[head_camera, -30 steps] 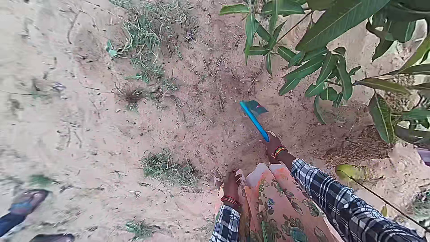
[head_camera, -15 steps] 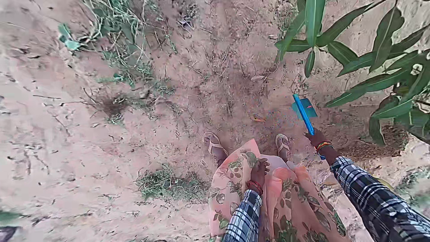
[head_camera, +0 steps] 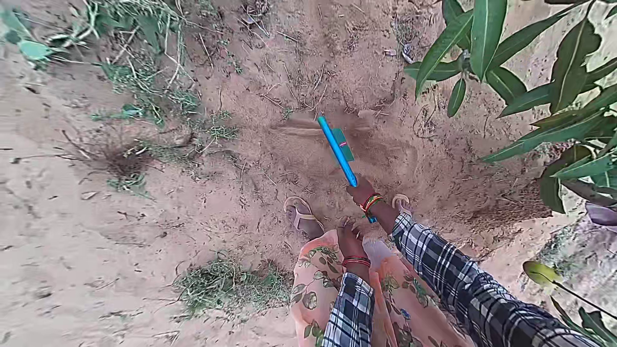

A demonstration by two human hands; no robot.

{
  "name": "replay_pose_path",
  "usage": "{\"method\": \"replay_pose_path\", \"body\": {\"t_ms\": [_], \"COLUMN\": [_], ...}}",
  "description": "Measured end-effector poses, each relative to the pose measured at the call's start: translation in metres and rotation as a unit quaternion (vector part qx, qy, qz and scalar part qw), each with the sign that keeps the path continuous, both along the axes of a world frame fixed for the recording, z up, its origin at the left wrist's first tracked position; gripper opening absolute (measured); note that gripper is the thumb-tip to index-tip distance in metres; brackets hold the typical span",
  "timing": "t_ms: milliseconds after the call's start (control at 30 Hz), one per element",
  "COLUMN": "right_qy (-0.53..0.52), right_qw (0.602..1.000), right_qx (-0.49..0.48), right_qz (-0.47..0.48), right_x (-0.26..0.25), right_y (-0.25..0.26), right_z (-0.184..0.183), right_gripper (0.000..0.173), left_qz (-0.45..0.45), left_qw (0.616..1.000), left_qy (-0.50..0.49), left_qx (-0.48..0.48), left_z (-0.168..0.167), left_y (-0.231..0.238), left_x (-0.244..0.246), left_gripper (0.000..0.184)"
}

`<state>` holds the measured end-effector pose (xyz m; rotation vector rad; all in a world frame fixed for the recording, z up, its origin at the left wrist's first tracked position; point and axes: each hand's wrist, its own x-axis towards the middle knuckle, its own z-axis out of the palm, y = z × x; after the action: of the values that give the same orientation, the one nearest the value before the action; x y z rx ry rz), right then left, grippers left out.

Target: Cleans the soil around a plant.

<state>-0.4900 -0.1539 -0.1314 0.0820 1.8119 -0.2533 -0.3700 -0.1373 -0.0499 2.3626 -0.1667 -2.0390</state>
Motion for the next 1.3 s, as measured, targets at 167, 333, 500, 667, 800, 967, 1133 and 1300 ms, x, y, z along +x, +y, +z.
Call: {"method": "replay_pose_path", "body": {"t_ms": [167,333,500,667,800,967,1133,1300], "right_qy": [0.174,0.308,0.235,0.129,0.122,0.260,0.258,0.048], "right_qw": [0.980,0.929,0.945,0.989,0.993,0.965,0.963,0.992], "right_qx": [0.056,0.167,0.163,0.066,0.002,0.012,0.044,-0.038], "right_qz": [-0.074,-0.116,-0.160,-0.004,0.001,-0.024,-0.072,0.111], "right_x": [-0.080,-0.203,-0.226,-0.165,-0.163,-0.211,-0.158,0.015], "right_y": [0.085,0.161,0.137,0.095,0.076,0.056,-0.055,-0.160], "right_z": [0.013,-0.025,-0.071,-0.028,0.017,-0.003,-0.052,-0.020], "right_gripper": [0.038,0.048,0.030,0.042,0.041,0.046,0.053,0.046], "left_qz": [-0.009,-0.026,-0.043,-0.073,-0.062,-0.021,0.017,0.020], "left_qw": [0.999,0.997,0.996,0.996,0.996,0.997,0.998,0.999], "left_qy": [0.035,0.069,0.070,0.058,0.056,0.071,0.058,0.033], "left_qx": [0.020,0.031,0.022,-0.008,-0.015,-0.015,-0.006,-0.027], "left_z": [0.004,0.004,0.003,0.002,0.003,0.003,0.003,-0.002], "left_y": [0.018,0.035,0.034,0.031,0.022,0.014,0.004,0.001], "left_x": [-0.004,-0.001,-0.003,-0.019,-0.020,-0.004,0.001,0.001], "left_gripper": [0.027,0.024,0.027,0.029,0.030,0.033,0.039,0.041]}}
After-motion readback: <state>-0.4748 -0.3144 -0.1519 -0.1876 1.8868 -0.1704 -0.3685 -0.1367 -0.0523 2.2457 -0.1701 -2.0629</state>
